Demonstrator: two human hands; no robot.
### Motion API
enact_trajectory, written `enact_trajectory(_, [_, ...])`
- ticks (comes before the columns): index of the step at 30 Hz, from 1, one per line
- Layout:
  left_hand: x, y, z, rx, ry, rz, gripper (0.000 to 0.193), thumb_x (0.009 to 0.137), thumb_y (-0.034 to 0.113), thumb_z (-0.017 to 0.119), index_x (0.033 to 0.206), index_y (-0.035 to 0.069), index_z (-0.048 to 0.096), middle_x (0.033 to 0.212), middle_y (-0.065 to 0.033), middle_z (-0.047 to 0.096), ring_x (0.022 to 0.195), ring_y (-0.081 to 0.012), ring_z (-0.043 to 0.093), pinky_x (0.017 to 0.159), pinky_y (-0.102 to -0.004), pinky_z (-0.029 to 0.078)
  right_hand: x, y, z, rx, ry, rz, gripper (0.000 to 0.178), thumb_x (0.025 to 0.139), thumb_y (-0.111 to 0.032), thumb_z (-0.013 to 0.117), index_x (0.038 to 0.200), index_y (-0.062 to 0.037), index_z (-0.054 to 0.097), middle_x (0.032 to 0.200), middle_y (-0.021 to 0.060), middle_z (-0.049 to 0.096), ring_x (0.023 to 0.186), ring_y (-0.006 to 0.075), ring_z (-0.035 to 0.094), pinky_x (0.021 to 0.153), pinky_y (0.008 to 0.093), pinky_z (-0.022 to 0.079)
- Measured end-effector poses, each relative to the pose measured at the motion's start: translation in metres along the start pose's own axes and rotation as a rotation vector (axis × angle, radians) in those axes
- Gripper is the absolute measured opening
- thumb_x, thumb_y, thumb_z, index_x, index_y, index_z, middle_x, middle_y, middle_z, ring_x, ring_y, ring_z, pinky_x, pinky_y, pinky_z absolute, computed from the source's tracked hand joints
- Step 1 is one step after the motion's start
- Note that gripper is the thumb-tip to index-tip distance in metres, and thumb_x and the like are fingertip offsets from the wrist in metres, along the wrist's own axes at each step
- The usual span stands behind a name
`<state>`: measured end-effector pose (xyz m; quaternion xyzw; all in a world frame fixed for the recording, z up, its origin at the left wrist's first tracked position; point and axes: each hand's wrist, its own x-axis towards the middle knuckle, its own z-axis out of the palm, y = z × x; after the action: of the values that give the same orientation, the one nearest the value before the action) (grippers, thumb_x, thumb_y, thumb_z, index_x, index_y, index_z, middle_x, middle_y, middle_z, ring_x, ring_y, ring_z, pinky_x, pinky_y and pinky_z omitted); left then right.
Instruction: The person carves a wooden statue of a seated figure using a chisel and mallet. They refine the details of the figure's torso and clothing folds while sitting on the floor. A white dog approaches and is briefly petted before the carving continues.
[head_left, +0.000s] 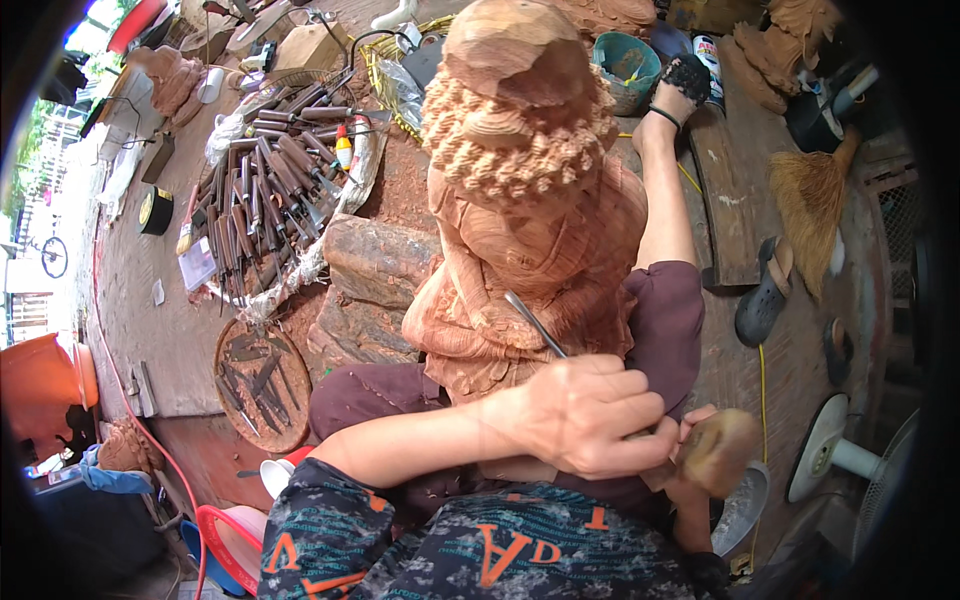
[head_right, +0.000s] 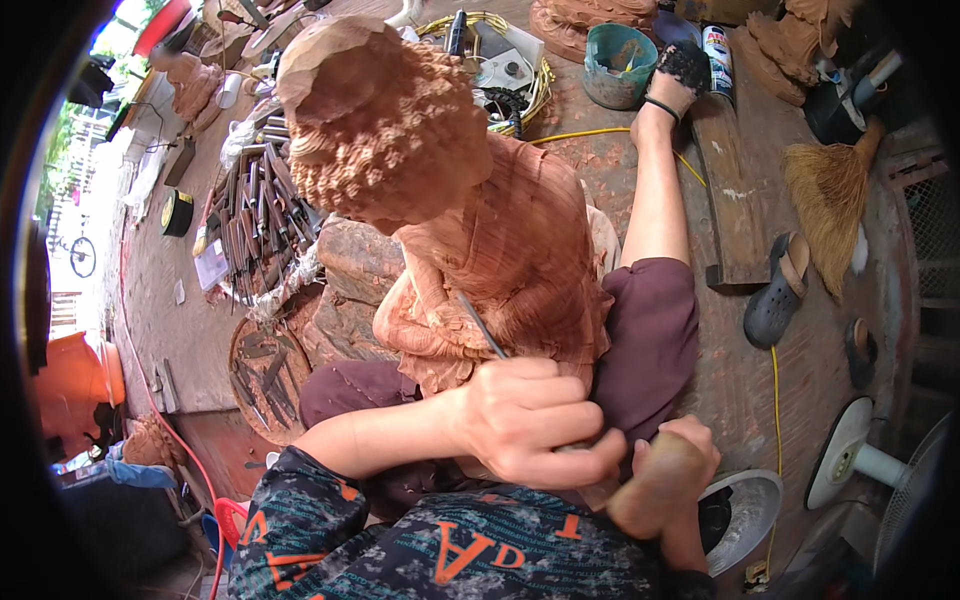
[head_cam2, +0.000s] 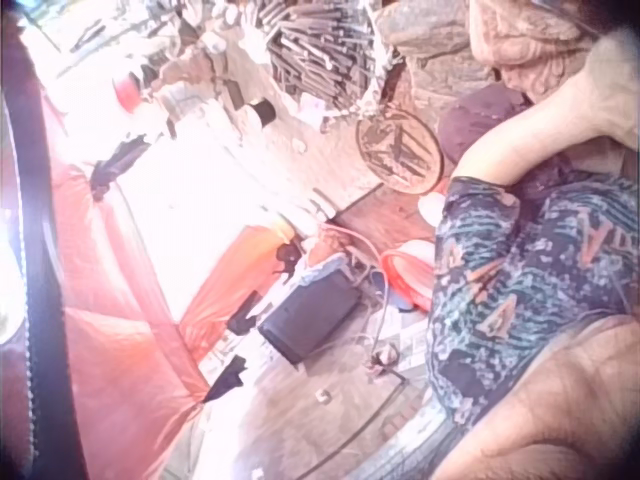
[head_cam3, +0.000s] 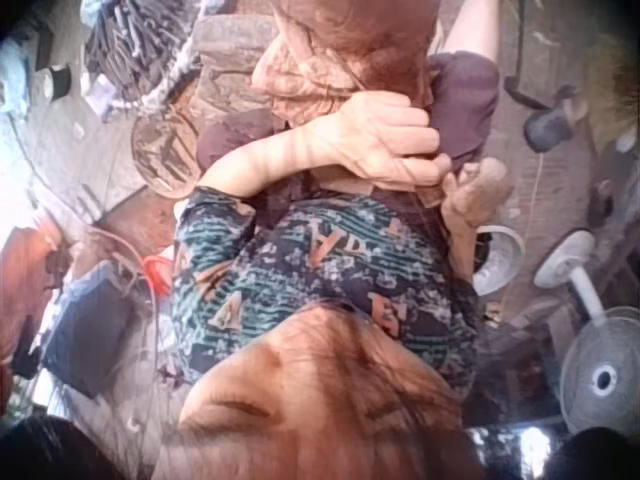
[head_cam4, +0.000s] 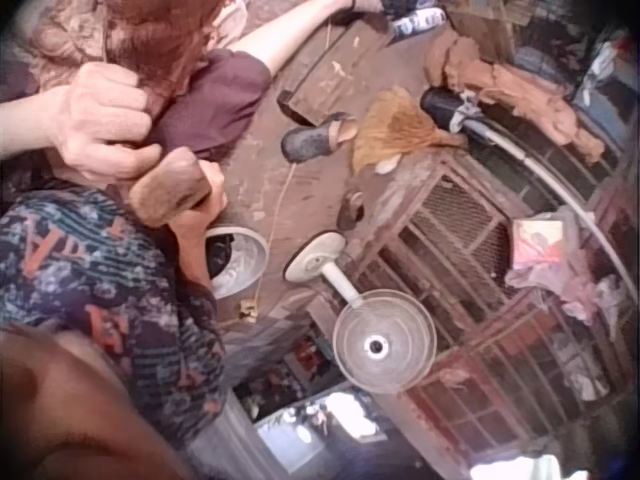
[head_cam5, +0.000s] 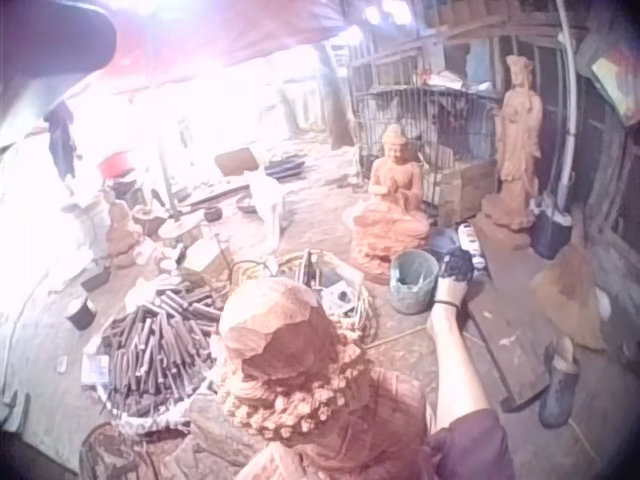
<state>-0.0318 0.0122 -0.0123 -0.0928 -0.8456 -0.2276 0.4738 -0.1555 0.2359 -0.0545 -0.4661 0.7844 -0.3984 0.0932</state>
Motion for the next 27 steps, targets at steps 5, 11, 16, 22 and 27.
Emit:
enact_trajectory(5, [0.001,-0.001,-0.005,-0.053,-0.111,-0.112,0.032,0.067,0.029,0.063,0.09,0.007,0.062,0.067,-0.0003,0.041,0.055,-0.0131,0.046,0.045,-0.0271,0.036,0.016,-0.024,-0.008,0.206,-0.053,0.026,0.041,0.075,-0.001,0.067,0.106,-0.0052,0.041,0.085,0.0027,0.042,0.072,0.0114,0.042,0.068,0.0268,0.038])
enact_trajectory(11, [0.001,-0.004,-0.006,-0.069,-0.089,-0.17,0.039,0.063,0.032,0.065,0.092,0.007,0.062,0.067,-0.0009,0.041,0.054,-0.015,0.047,0.045,-0.0286,0.037,0.029,-0.021,-0.003,0.27,-0.003,-0.248,0.029,0.076,0.004,0.059,0.099,-0.0053,0.043,0.078,0.0059,0.043,0.068,0.0163,0.045,0.063,0.0294,0.038])
enact_trajectory(16, [-0.001,-0.009,-0.002,-0.079,-0.04,-0.161,0.029,0.065,0.03,0.068,0.084,0.008,0.065,0.061,0.0006,0.038,0.046,-0.0136,0.043,0.04,-0.0278,0.031,0.026,-0.025,-0.004,0.094,0.055,-0.155,0.031,0.068,-0.002,0.071,0.091,-0.0039,0.05,0.067,0.0071,0.05,0.056,0.0203,0.053,0.05,0.0315,0.041])
enact_trajectory(22, [-0.012,-0.012,0.001,0.001,-0.082,-0.109,0.024,0.065,0.027,0.066,0.082,0.01,0.061,0.06,0.0006,0.039,0.048,-0.0129,0.044,0.041,-0.0268,0.033,-0.005,-0.003,-0.005,-0.006,-0.017,0.03,0.047,0.063,-0.01,0.077,0.103,0.0006,0.054,0.083,0.0158,0.061,0.07,0.0325,0.061,0.065,0.0362,0.048])
enact_trajectory(27, [-0.008,0.023,0.005,0.157,-0.177,0.079,0.016,0.069,0.023,0.06,0.079,0.01,0.056,0.062,0.0036,0.04,0.054,-0.0098,0.045,0.046,-0.0248,0.032,-0.018,-0.001,-0.011,0.101,-0.101,0.171,0.051,0.068,-0.008,0.077,0.11,0.0072,0.052,0.093,0.0188,0.064,0.082,0.0319,0.064,0.075,0.0376,0.049])
